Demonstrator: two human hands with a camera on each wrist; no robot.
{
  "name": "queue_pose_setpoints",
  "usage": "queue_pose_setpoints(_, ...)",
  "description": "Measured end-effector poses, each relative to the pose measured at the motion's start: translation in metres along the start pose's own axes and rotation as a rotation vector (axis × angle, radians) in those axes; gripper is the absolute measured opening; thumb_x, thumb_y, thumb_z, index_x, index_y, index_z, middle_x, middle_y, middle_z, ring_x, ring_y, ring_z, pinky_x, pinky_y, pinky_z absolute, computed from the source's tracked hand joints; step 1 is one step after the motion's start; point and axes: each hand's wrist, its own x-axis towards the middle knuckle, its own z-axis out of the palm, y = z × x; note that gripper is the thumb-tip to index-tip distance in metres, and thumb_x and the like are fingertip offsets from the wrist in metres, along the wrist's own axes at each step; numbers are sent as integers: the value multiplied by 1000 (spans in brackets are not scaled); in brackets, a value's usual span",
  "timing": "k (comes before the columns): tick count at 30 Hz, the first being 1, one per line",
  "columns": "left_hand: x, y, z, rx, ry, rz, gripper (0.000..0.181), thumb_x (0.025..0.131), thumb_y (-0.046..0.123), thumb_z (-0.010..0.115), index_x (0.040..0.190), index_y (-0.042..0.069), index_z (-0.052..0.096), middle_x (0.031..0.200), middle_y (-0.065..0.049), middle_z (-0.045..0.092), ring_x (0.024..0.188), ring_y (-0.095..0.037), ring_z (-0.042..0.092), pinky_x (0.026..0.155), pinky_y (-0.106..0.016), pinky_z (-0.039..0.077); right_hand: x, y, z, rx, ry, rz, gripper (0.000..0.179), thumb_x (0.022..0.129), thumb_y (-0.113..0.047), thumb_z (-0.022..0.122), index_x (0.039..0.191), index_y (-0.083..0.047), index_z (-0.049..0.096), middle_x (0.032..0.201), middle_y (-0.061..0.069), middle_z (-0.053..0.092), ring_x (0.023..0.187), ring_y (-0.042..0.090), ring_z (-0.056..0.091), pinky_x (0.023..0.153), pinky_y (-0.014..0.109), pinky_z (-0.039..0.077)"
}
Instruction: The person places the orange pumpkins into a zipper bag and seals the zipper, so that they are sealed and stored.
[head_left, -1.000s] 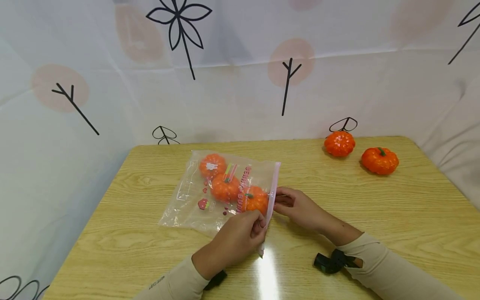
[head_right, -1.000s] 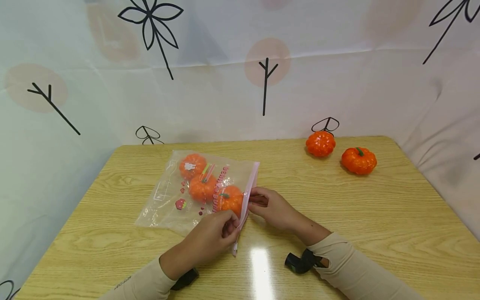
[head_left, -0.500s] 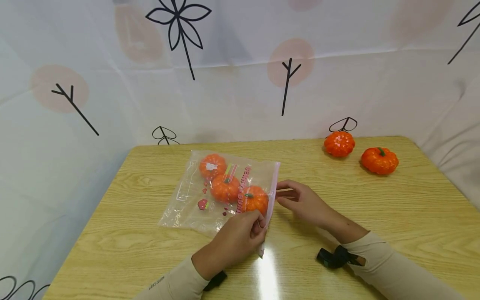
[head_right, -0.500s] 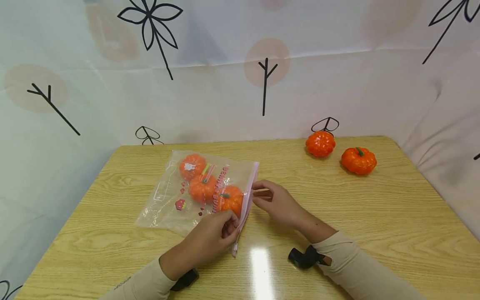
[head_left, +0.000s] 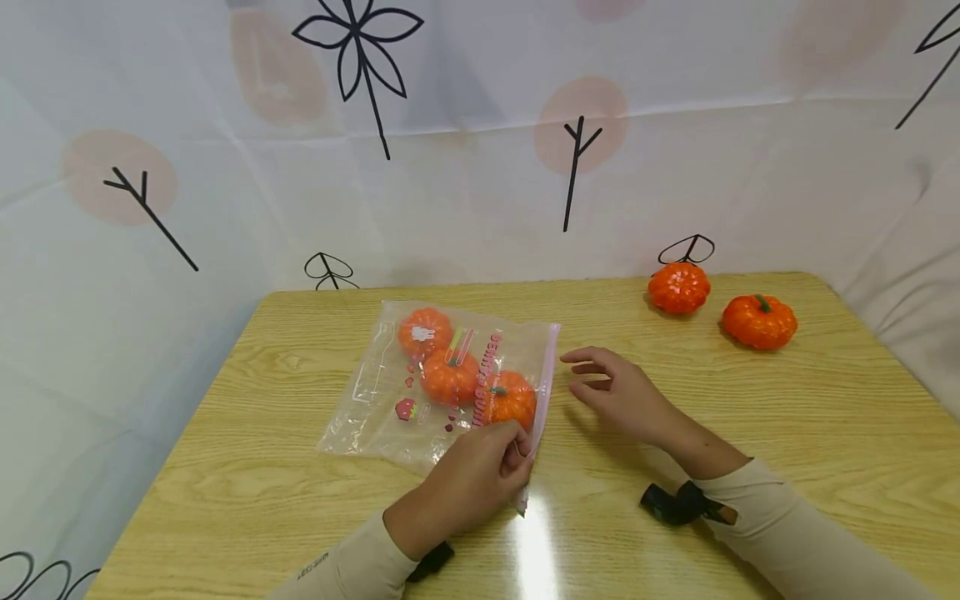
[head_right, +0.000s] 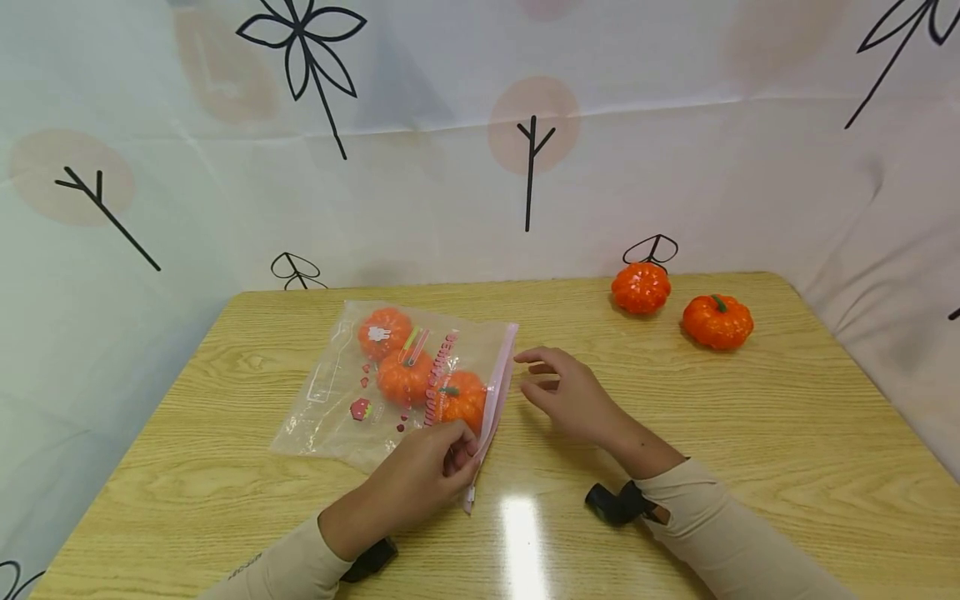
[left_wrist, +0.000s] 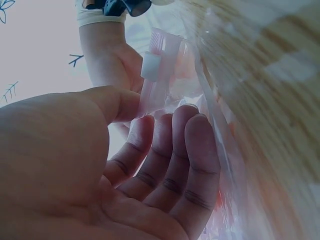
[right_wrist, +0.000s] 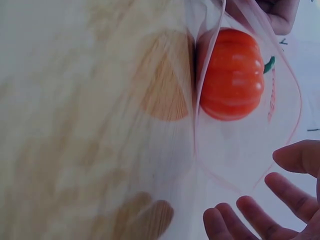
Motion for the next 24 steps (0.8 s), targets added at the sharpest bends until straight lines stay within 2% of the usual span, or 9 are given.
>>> queue_pose_setpoints(4, 0, 0, 0, -8, -3, -6, 7, 94, 19, 67, 90, 18, 61, 74, 12, 51, 65, 2, 46, 59, -13, 42, 2, 3, -6, -58, 42, -2, 38, 96, -8, 64, 132, 0, 56, 137, 22, 56, 124, 43, 57, 96, 52, 53)
queue_pose_setpoints(9, 0, -1, 0, -9, -6, -4, 8, 94, 19, 67, 90, 18, 60, 73, 12, 51, 65, 2, 45, 58, -13, 41, 7, 8, -20, -184, 80, -16, 40, 96, -9, 65, 134, 0, 56, 136, 23, 55, 125, 44, 53, 97, 57, 50)
queue_pose_setpoints(19, -1, 0, 0, 20, 4, 8, 8, 94, 20, 67, 90, 18, 60, 74, 13, 51, 66, 2, 45, 59, -12, 41, 20, 18, -55, -577, 133, -80, 46, 92, -13, 69, 134, 1, 56, 136, 30, 52, 125, 50, 48, 100, 66, 42)
queue_pose_setpoints(24, -1, 0, 0, 31, 12, 14, 8, 94, 20, 67, 90, 18, 61, 74, 13, 51, 66, 2, 45, 59, -12, 41, 25, 26, -72, -770, 135, -67, 50, 93, -18, 69, 138, -1, 54, 141, 33, 45, 128, 54, 43, 98, 72, 39)
